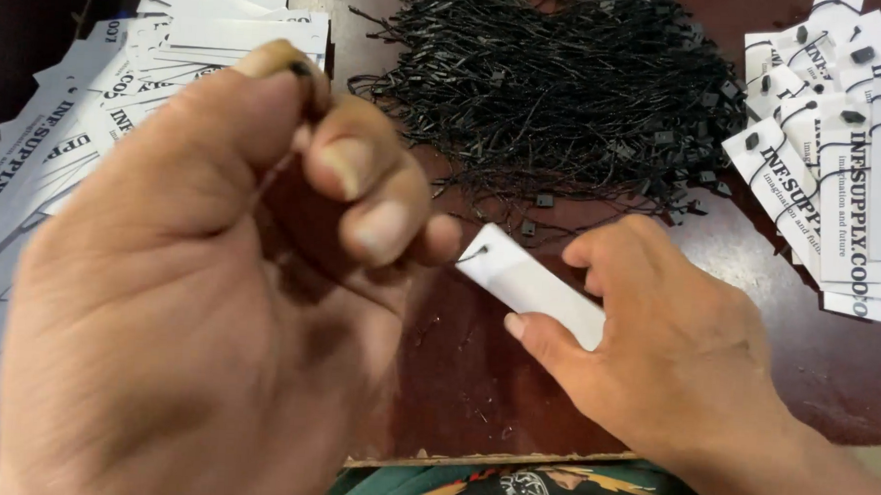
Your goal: Attaching plastic loop fasteners to paper clothing tags by threading them through pre-punched holes and snapping them shut.
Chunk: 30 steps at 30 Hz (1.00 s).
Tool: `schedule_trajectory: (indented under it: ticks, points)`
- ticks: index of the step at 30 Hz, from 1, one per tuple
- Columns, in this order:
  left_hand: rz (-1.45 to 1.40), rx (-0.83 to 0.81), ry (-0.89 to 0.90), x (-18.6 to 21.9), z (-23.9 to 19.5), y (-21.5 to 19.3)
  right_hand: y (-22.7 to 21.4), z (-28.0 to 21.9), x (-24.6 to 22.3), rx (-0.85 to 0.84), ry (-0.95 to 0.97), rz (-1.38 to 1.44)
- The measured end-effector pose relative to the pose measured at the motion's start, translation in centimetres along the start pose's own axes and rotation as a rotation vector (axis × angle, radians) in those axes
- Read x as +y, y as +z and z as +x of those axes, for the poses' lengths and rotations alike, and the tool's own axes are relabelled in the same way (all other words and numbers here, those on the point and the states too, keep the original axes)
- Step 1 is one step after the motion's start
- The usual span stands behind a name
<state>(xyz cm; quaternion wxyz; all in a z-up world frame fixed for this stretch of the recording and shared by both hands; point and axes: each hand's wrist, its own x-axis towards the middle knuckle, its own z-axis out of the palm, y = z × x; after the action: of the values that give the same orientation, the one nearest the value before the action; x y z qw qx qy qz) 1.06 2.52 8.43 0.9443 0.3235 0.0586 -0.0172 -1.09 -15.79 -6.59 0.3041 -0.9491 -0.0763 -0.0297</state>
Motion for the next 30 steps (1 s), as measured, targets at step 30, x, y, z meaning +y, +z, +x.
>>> schedule_trajectory:
  ticks: [30]
  points:
    - [-0.124, 0.09, -0.24, -3.2, -2.6, -8.4, -2.1, 0.2, -0.9, 0.283, 0.264, 0.787]
